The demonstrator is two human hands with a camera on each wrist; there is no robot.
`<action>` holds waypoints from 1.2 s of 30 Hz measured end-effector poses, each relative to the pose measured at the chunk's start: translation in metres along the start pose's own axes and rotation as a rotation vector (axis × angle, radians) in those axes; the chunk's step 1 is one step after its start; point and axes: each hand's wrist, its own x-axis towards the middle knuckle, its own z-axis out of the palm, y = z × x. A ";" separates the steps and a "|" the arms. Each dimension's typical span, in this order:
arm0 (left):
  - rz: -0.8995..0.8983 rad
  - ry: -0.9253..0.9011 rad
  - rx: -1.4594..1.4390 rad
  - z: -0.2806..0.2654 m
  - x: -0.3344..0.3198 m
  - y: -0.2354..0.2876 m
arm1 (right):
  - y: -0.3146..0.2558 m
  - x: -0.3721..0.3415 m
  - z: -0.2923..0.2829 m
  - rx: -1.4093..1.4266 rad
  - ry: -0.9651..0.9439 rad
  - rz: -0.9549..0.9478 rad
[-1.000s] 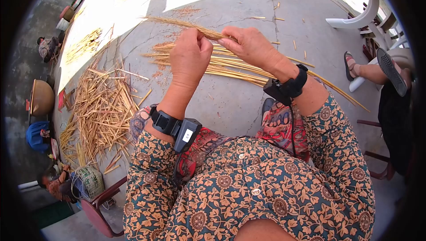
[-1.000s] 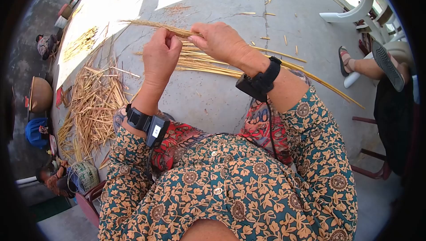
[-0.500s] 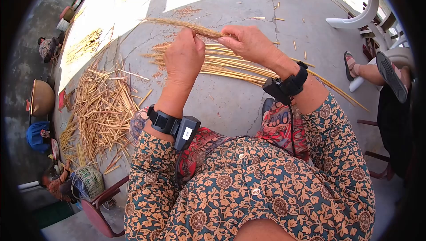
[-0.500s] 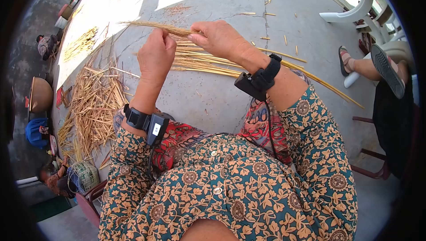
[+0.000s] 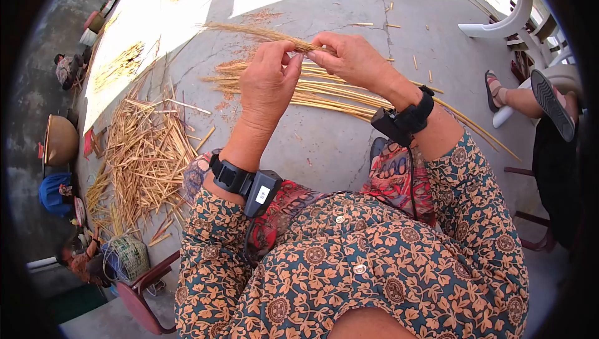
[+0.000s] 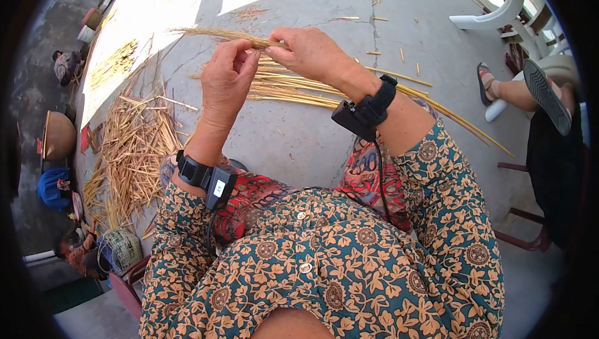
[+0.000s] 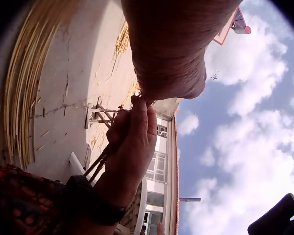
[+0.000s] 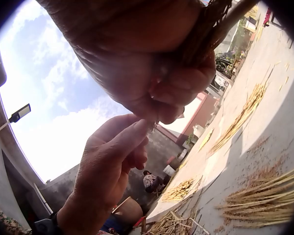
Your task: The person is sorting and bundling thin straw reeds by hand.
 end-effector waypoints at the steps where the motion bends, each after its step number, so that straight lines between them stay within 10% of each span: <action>1: 0.009 0.006 0.007 0.001 0.000 0.000 | 0.000 0.000 0.000 0.009 -0.005 0.010; 29: 0.322 0.054 0.312 -0.002 0.005 0.002 | -0.009 -0.001 -0.001 0.192 -0.108 0.041; 36: 0.152 0.087 0.291 0.004 0.003 0.001 | -0.010 0.002 -0.001 0.210 -0.162 0.049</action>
